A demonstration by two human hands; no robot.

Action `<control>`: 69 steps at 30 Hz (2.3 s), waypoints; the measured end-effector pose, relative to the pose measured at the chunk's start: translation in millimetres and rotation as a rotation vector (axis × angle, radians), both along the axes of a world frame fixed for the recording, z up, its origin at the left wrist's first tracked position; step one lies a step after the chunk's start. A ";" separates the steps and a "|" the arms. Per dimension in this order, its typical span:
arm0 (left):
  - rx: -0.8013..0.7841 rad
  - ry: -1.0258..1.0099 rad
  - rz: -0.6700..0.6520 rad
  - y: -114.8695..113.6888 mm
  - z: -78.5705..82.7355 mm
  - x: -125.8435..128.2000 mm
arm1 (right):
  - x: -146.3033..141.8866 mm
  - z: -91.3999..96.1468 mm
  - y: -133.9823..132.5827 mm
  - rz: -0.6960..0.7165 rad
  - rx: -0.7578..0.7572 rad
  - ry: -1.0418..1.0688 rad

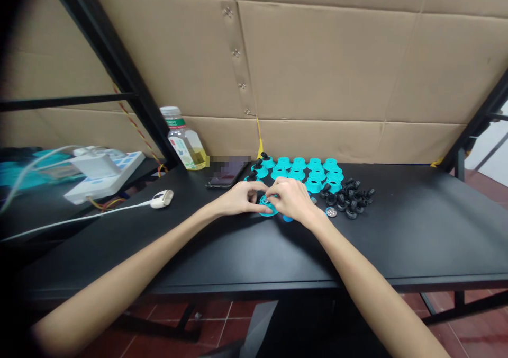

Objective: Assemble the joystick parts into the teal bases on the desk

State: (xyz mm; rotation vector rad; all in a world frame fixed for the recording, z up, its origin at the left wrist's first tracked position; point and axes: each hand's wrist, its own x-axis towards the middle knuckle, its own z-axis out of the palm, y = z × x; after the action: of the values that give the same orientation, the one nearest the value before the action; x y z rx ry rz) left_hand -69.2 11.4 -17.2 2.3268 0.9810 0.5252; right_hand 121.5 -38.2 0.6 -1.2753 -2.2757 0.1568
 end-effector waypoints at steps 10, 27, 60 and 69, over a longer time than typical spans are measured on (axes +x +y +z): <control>0.004 0.000 0.008 0.6 -0.8 -0.1 | 5.3 3.3 -3.0 0.059 -0.125 0.006; -0.024 0.025 0.052 -3.3 3.3 1.1 | 65.2 23.8 9.0 -0.314 -0.253 -0.286; -0.006 0.014 0.040 -2.3 1.1 -0.4 | 41.9 3.7 12.0 -0.281 -0.123 -0.359; -0.008 0.031 0.050 -4.8 4.0 1.2 | 40.0 4.9 11.1 -0.258 -0.163 -0.332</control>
State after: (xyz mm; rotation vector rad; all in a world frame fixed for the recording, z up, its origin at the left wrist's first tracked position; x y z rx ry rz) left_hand -68.0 6.6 -13.2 2.3148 1.0563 0.5052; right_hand 161.5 -27.0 5.5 -1.7804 -2.3779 0.0397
